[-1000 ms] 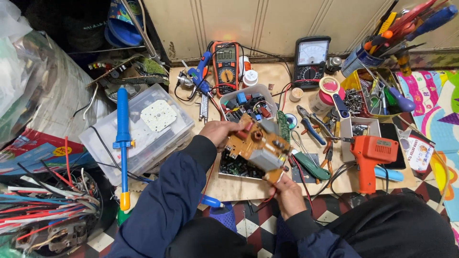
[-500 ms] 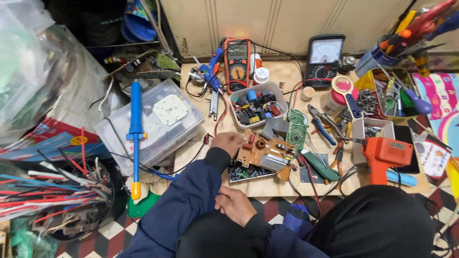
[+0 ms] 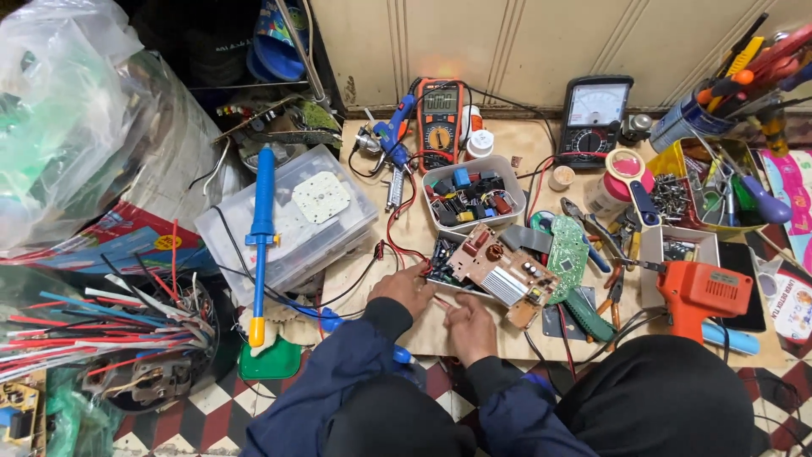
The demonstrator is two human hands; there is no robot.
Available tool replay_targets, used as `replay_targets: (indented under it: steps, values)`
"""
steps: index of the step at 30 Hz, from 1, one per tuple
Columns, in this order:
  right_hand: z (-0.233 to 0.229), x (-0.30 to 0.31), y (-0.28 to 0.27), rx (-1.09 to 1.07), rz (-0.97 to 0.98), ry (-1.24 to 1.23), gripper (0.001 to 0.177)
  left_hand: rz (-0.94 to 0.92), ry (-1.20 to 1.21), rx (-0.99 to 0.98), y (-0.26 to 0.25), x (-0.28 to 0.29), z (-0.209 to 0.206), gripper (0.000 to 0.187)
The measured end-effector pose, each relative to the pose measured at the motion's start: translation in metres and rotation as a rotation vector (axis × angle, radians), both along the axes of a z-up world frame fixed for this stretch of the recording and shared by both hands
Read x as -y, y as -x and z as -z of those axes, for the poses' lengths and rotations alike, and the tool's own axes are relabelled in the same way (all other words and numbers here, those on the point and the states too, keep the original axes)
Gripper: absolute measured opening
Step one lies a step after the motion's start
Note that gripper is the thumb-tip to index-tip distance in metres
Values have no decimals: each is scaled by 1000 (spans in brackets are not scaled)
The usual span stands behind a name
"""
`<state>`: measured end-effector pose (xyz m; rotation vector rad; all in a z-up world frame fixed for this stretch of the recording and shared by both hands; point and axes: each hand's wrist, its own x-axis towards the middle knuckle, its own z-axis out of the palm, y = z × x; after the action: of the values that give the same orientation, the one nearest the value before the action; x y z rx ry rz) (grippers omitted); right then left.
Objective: The person works on a cluttered workbench, handling a circuit board and a green PCB. They use a magnifying glass to inspect components and a multimeter to test a red electronic part, connecting probes to measure values.
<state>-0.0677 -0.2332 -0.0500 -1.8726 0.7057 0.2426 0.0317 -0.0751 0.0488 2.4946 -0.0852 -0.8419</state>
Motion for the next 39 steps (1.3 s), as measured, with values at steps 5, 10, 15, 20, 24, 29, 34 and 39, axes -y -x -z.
replay_targets:
  steps: [5, 10, 15, 20, 24, 29, 34, 39]
  values:
    - [-63, -23, 13, 35, -97, -329, 30, -181, 126, 88, 6, -13, -16, 49]
    - [-105, -43, 11, 73, -23, -836, 15, -622, 437, 71, 69, -63, -80, 35]
    - [-134, -44, -9, 10, 251, -1215, 25, -572, 329, -183, 122, -68, -124, 79]
    - [-197, -42, -17, -72, 176, -1443, 33, -321, 430, -309, 141, -59, -83, 24]
    - [-247, -34, -17, 149, 133, -1339, 46, -114, 598, -328, 132, -71, -104, 37]
    - [-286, -30, 45, -33, -373, -951, 84, -368, 1078, -126, 67, -74, -162, 52]
    - [-296, -20, 71, 244, -227, -825, 76, -405, 963, -132, 37, -56, -156, 53]
    - [-308, 3, 60, 261, -168, -1237, 44, -359, 873, -157, 19, -59, -152, 54]
